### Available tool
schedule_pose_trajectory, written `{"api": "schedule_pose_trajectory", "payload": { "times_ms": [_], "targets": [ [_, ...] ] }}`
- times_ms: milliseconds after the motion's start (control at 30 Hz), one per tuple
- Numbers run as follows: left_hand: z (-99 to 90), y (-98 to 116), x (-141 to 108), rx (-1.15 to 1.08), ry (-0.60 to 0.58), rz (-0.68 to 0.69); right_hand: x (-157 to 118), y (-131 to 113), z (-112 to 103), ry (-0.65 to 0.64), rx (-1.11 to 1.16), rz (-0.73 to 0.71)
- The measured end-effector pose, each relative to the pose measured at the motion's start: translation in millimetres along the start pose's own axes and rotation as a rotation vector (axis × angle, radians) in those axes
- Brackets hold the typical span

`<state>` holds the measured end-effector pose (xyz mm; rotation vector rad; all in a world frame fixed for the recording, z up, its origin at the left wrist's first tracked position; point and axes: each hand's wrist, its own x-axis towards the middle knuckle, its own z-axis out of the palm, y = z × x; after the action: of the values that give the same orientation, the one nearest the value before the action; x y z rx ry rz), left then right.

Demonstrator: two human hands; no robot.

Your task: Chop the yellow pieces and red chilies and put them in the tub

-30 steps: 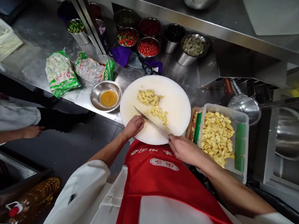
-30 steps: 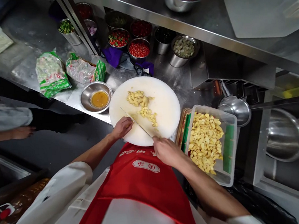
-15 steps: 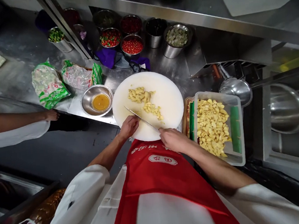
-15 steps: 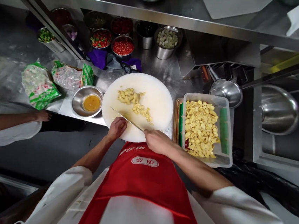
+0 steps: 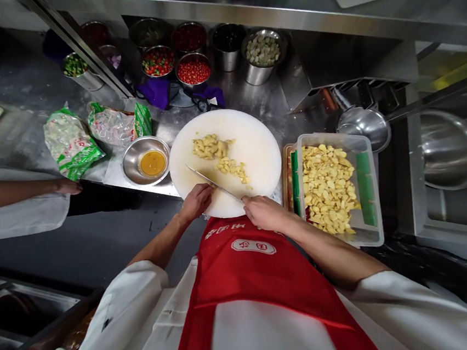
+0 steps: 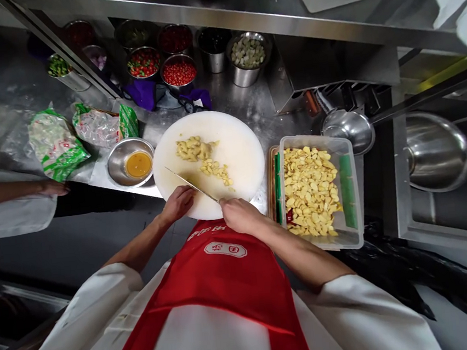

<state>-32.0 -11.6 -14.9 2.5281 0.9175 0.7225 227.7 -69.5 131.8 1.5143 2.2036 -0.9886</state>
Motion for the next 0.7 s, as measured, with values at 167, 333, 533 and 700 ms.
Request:
{"api": "schedule_pose_trajectory", "payload": {
  "times_ms": [167,333,533,700],
  "targets": [
    [1.9,2,1,0.012,-0.033,-0.031,-33,1,-12,-0.024,-0.045,-0.005],
    [2.7,1,3,0.020,-0.061,-0.035,-44,4,-14,-0.070,-0.052,0.016],
    [4.3,3,2,0.005,-0.004,-0.020,-12,-2,-3,-0.078,-0.047,0.043],
    [4.6,4,3,-0.004,-0.014,-0.024,-24,7,-1,-0.068,-0.030,0.024]
  ]
}}
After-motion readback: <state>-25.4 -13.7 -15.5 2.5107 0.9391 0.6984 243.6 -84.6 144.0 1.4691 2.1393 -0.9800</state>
